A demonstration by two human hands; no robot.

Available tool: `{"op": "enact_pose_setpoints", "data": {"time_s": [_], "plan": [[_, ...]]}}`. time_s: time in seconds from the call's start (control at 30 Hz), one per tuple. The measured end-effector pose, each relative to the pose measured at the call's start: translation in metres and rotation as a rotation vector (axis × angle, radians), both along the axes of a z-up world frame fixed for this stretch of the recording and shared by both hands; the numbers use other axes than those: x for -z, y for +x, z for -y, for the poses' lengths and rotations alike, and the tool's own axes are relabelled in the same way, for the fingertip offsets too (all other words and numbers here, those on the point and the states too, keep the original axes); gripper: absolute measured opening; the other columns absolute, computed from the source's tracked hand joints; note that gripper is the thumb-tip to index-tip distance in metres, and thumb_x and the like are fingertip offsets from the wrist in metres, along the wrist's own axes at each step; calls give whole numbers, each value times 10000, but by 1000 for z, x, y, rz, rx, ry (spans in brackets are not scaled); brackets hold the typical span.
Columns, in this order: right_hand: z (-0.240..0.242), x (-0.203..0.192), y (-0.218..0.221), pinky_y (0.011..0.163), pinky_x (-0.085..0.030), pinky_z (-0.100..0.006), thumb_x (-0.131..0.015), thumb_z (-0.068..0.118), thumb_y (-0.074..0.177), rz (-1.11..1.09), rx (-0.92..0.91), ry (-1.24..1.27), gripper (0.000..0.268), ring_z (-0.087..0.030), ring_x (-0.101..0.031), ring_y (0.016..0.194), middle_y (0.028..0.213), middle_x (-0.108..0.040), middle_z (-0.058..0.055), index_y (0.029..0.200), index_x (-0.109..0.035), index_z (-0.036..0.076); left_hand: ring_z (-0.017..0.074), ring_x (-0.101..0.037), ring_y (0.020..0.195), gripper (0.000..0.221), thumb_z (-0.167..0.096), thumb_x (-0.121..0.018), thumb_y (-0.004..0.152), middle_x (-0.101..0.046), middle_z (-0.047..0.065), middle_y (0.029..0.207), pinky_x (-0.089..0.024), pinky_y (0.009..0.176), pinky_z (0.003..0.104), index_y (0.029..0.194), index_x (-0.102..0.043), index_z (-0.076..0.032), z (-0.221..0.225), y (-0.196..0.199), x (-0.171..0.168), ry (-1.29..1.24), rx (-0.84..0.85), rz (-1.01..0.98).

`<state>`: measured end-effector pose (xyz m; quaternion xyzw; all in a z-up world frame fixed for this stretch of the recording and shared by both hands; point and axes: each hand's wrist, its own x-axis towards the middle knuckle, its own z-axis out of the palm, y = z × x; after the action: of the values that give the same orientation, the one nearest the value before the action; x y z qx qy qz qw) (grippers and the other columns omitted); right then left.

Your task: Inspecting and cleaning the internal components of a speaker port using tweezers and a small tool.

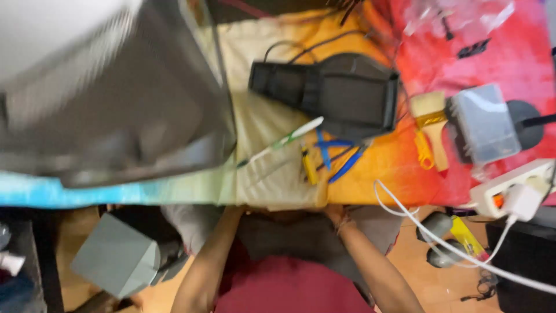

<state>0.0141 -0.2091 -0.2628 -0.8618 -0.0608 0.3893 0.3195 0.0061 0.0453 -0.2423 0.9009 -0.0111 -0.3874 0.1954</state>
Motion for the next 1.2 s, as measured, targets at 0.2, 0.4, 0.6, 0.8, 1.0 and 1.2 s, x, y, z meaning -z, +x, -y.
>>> {"op": "enact_pose_setpoints", "data": {"time_s": [0.2,0.4,0.6,0.8,1.0,1.2], "plan": [[-41,-34,-51,1271,-103,-653,-493,371,1012,106,30,122,721,-528,-260,1488,1553,-340,-400,1508,-383,-140,453,-442,1433,604,-477,-659,910,-572,250,1466,-277,1242,594,1307,-687,-23,-9,-51,66,-415,65,162],[-44,-108,-76,921,-564,-436,-568,186,1007,242,-56,410,210,-263,-741,943,893,-762,-103,997,-751,84,368,-747,932,113,-143,-692,904,-769,168,945,-588,854,462,935,-767,-64,-23,-81,-74,-786,-159,491],[-48,-168,-64,898,-565,-345,-806,247,885,455,83,487,211,-154,-726,899,892,-782,-30,1081,-760,182,136,-763,738,49,-231,-780,889,-781,-73,762,-602,753,280,911,-801,-268,-72,-85,-128,-708,-507,1055],[-71,-186,-38,895,-575,-340,-679,48,951,552,197,704,272,-153,-738,886,974,-809,-93,1217,-623,60,197,-640,823,179,-50,-442,869,-654,56,847,-479,901,318,994,-556,-109,-147,-52,-175,-744,-1052,1661],[-131,-211,-12,1029,-463,-445,-610,90,1007,655,203,861,551,-339,-512,1358,1445,-557,-221,1500,-394,-29,275,-477,1265,491,-510,-397,1084,-517,56,1490,-318,1053,383,1474,-462,-220,-172,17,-139,-1055,-1126,1227],[-158,-203,6,1190,-178,-655,-471,256,1083,523,139,938,732,-493,-63,1529,1689,-90,-297,1658,-69,49,354,-304,1523,668,-486,-507,1052,-379,206,1620,-205,1278,486,1558,-430,-57,-131,11,-200,-1468,-1411,963]]}}
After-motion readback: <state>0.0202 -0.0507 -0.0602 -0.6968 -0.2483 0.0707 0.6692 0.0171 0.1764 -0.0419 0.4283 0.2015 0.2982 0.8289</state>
